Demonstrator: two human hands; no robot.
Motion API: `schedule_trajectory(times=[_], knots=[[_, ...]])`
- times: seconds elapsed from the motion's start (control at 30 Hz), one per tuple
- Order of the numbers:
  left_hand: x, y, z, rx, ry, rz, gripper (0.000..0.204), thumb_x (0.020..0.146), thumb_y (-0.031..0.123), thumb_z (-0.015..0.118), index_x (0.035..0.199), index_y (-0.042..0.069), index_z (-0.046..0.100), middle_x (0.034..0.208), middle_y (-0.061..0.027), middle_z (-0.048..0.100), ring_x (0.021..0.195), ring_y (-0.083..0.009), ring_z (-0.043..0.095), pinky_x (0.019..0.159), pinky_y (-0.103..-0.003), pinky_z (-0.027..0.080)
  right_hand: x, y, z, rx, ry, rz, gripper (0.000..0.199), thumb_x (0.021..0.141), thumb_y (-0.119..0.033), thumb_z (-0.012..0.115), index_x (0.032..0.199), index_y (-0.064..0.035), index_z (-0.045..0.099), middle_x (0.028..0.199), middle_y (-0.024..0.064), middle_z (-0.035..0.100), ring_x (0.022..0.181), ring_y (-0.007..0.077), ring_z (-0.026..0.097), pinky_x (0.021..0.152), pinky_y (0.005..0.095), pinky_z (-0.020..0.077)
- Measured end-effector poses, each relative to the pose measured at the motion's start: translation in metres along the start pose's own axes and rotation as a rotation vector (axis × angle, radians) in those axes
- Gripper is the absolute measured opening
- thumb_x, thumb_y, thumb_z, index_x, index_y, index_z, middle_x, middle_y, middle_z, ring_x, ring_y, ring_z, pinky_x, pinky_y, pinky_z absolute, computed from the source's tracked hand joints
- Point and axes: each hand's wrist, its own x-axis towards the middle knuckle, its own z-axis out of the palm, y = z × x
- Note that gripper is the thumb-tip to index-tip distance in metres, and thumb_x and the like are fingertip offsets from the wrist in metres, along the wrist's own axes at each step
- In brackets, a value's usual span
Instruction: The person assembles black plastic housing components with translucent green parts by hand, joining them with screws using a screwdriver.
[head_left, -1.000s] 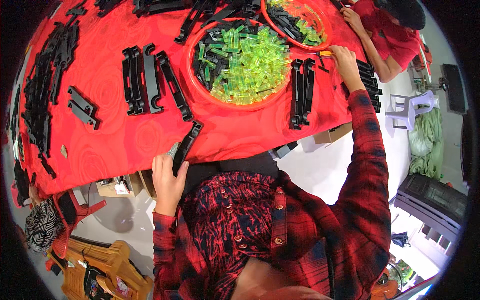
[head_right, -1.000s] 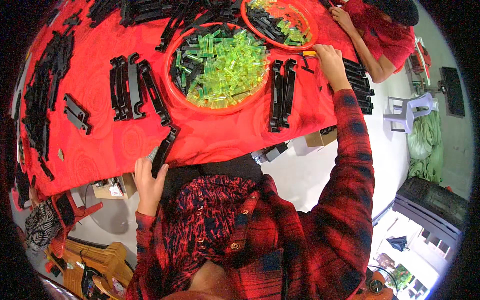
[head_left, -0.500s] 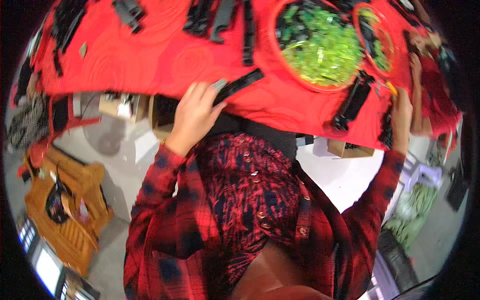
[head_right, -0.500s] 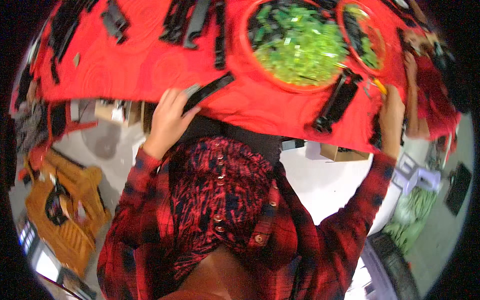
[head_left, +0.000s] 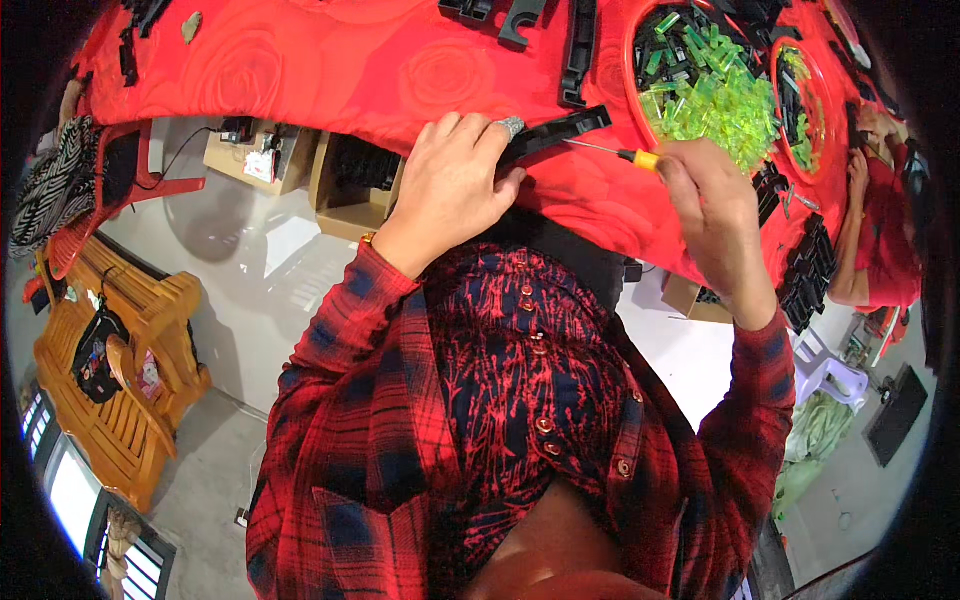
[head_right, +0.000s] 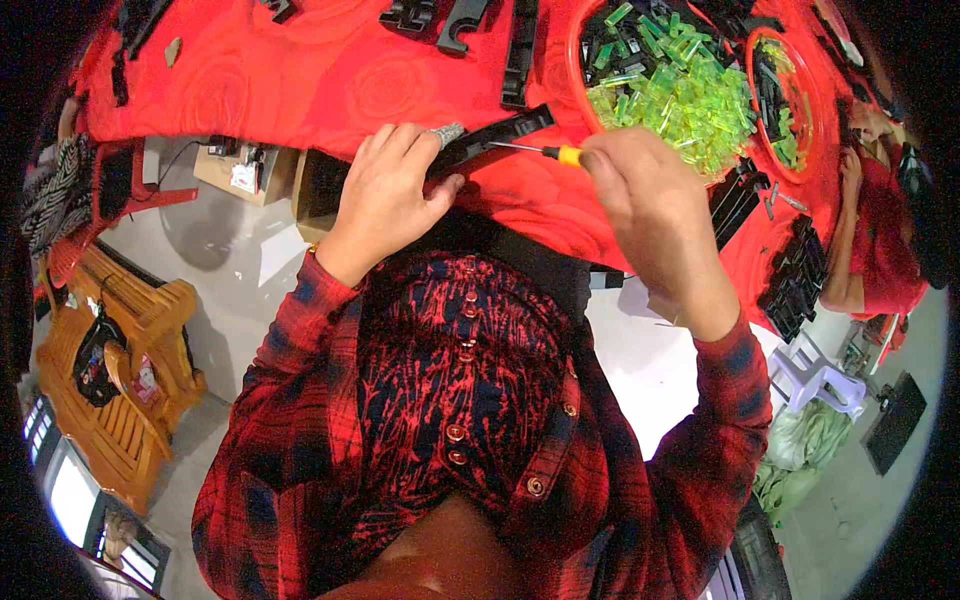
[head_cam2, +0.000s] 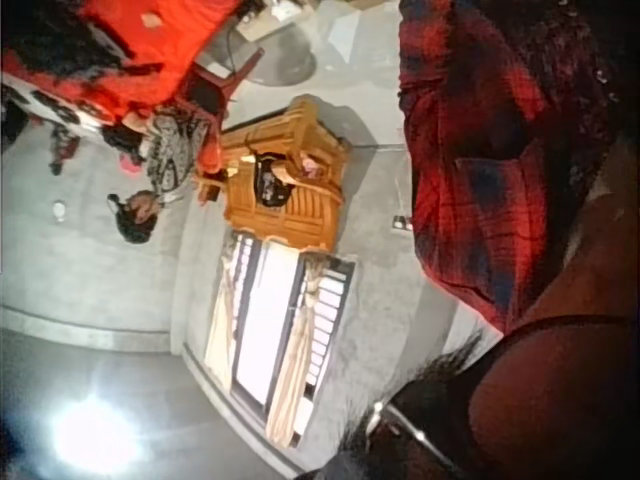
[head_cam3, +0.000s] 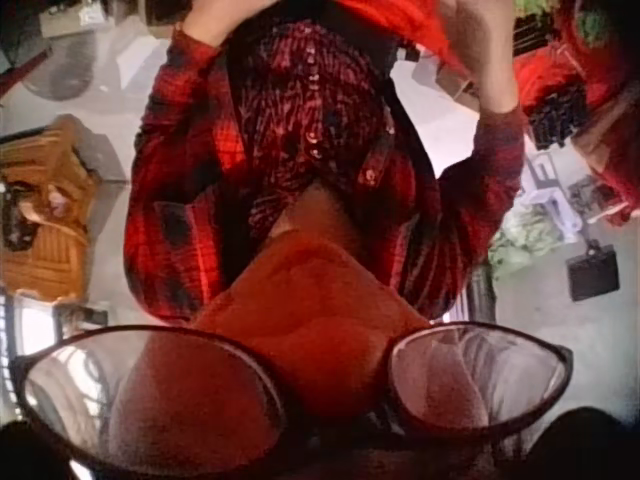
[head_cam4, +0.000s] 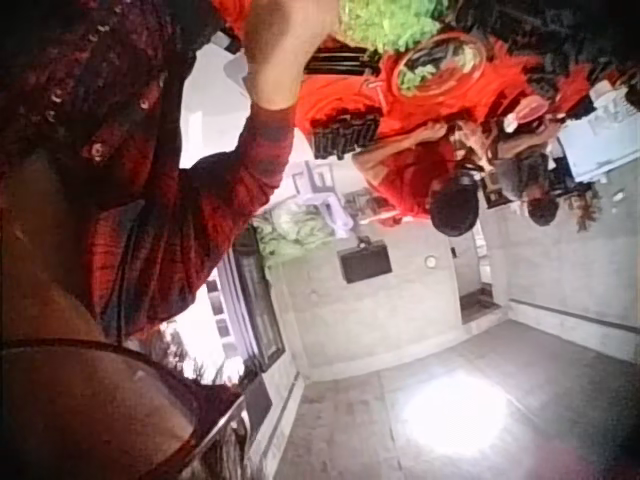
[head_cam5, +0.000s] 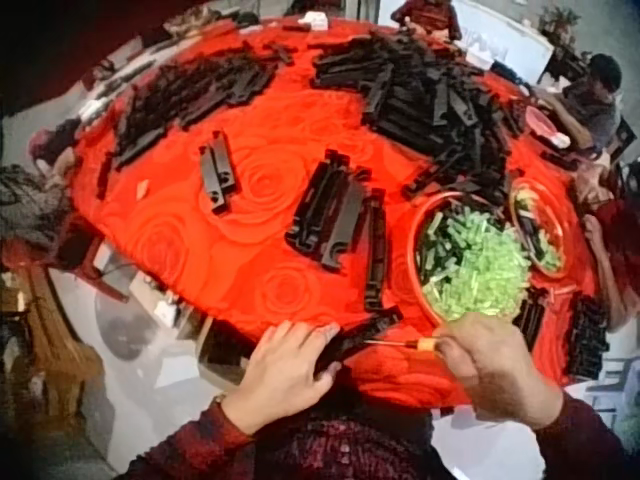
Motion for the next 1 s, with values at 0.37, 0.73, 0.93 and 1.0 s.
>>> schedule_trajectory(times=[0.37,0.73,0.93,1.0], knots=[[-0.011,-0.018,0.005,-0.128,0.028,-0.035,0.037,0.072,0.014,0.078,0.104,0.004,0.063,0.094,-0.0103,0.058,0.093,-0.0317,0.056,0.082,-0.041,0.048,0.027,-0.012,0.02,0.133,-0.224,0.168,0.023,0.09,-0.022,0.068,0.1,-0.0008,0.066,0.087,0.0201,0.068,0.081,0.0386,0.066,0.068,0.0429,0.0519],[-0.008,-0.019,0.008,-0.185,0.041,-0.077,0.03,0.071,0.013,0.077,0.096,0.004,0.062,0.088,-0.0107,0.055,0.088,-0.0326,0.054,0.079,-0.042,0.047,0.035,-0.01,0.027,-0.151,-0.176,-0.098,0.017,0.09,-0.02,0.063,0.097,-0.0043,0.067,0.083,0.0182,0.065,0.075,0.0382,0.064,0.065,0.0464,0.0515],[-0.009,-0.02,0.007,-0.231,0.025,-0.123,0.029,0.069,0.013,0.077,0.092,0.004,0.062,0.086,-0.0109,0.055,0.088,-0.0334,0.054,0.078,-0.043,0.046,0.046,-0.014,0.03,-0.101,-0.271,-0.093,0.021,0.092,-0.022,0.057,0.088,-0.0056,0.069,0.081,0.0174,0.066,0.076,0.037,0.065,0.065,0.0473,0.0515],[-0.008,-0.019,0.008,-0.24,0.034,-0.125,0.029,0.069,0.013,0.077,0.092,0.004,0.062,0.086,-0.0109,0.055,0.088,-0.0336,0.054,0.078,-0.043,0.046,0.048,-0.014,0.032,-0.106,-0.304,-0.067,0.023,0.092,-0.024,0.055,0.087,-0.0054,0.069,0.079,0.0179,0.066,0.077,0.0371,0.065,0.066,0.048,0.0513]])
